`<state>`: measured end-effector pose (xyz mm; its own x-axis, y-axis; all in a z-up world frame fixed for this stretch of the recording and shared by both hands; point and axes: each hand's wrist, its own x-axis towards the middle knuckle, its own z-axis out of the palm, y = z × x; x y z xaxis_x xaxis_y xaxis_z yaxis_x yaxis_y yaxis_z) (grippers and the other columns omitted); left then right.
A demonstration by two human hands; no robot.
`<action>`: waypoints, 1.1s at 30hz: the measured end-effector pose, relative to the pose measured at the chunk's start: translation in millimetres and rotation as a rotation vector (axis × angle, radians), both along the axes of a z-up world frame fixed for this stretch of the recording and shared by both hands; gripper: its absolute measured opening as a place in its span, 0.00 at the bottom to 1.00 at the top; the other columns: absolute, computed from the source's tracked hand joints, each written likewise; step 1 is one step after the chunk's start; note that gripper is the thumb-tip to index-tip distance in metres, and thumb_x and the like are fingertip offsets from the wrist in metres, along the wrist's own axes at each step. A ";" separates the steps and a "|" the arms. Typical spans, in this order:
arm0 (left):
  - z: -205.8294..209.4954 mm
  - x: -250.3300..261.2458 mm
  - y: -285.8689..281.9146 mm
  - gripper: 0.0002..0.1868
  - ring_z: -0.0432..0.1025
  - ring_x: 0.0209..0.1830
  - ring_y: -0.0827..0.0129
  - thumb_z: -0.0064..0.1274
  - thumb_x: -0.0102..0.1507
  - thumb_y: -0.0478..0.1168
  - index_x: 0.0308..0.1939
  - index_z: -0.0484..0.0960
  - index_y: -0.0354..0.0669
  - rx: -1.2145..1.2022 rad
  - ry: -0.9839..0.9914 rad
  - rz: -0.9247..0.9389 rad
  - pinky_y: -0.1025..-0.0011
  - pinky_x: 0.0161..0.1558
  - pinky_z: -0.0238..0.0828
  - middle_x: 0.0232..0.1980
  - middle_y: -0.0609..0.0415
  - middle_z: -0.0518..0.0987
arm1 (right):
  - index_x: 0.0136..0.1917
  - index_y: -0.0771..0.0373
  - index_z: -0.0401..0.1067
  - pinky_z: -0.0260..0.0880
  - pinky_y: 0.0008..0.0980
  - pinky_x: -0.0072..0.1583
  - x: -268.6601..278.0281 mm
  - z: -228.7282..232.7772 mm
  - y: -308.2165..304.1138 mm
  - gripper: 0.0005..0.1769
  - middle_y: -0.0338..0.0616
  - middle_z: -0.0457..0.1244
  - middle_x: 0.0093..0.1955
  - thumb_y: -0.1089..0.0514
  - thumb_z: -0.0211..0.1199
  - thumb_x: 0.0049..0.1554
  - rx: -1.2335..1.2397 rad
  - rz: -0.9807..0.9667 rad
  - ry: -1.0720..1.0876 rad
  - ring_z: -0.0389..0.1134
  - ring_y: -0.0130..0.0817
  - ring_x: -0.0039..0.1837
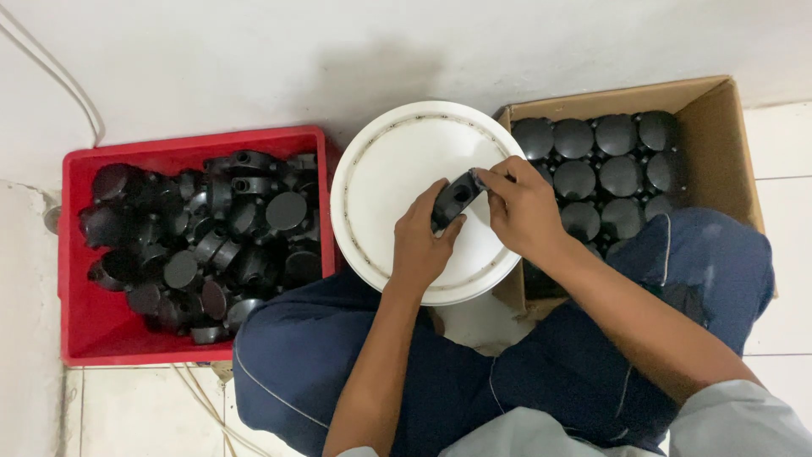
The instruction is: Cleaning and inspecting black plastic components before placing them in a storage box
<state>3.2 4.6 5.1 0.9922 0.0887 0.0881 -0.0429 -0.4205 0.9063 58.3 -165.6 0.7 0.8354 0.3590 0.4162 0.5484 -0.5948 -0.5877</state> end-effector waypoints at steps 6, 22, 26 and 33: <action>-22.6 -0.5 -3.9 0.25 0.73 0.56 0.50 0.59 0.61 0.36 0.61 0.72 0.38 -0.051 -0.026 0.052 0.54 0.57 0.72 0.54 0.40 0.76 | 0.49 0.70 0.79 0.67 0.37 0.42 3.1 1.9 -6.1 0.15 0.54 0.65 0.39 0.77 0.60 0.50 0.241 -0.062 0.111 0.68 0.47 0.41; -7.7 1.3 -12.2 0.29 0.71 0.54 0.50 0.58 0.58 0.30 0.63 0.71 0.41 0.291 -0.164 0.017 0.55 0.57 0.70 0.51 0.44 0.73 | 0.50 0.71 0.78 0.66 0.31 0.38 -17.5 34.6 12.3 0.13 0.54 0.64 0.41 0.77 0.62 0.52 0.039 -0.039 -0.172 0.67 0.46 0.39; -0.9 0.0 -13.4 0.28 0.72 0.52 0.49 0.58 0.56 0.29 0.61 0.72 0.39 0.264 -0.114 0.032 0.54 0.54 0.71 0.49 0.45 0.72 | 0.50 0.71 0.78 0.66 0.31 0.37 -27.9 32.2 4.4 0.13 0.52 0.64 0.41 0.76 0.61 0.53 0.042 -0.023 -0.099 0.67 0.43 0.39; 1.5 0.3 -9.6 0.29 0.71 0.51 0.51 0.60 0.54 0.30 0.60 0.73 0.42 0.280 -0.096 0.035 0.55 0.51 0.68 0.49 0.48 0.72 | 0.48 0.66 0.79 0.66 0.34 0.38 -28.0 41.8 -14.1 0.12 0.50 0.65 0.38 0.74 0.61 0.52 0.114 0.055 0.169 0.67 0.40 0.38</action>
<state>3.6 -4.9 6.6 0.9750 0.0813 0.2070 -0.1039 -0.6563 0.7473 30.4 -179.7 42.5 0.8770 0.3648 0.3126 0.4664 -0.4906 -0.7360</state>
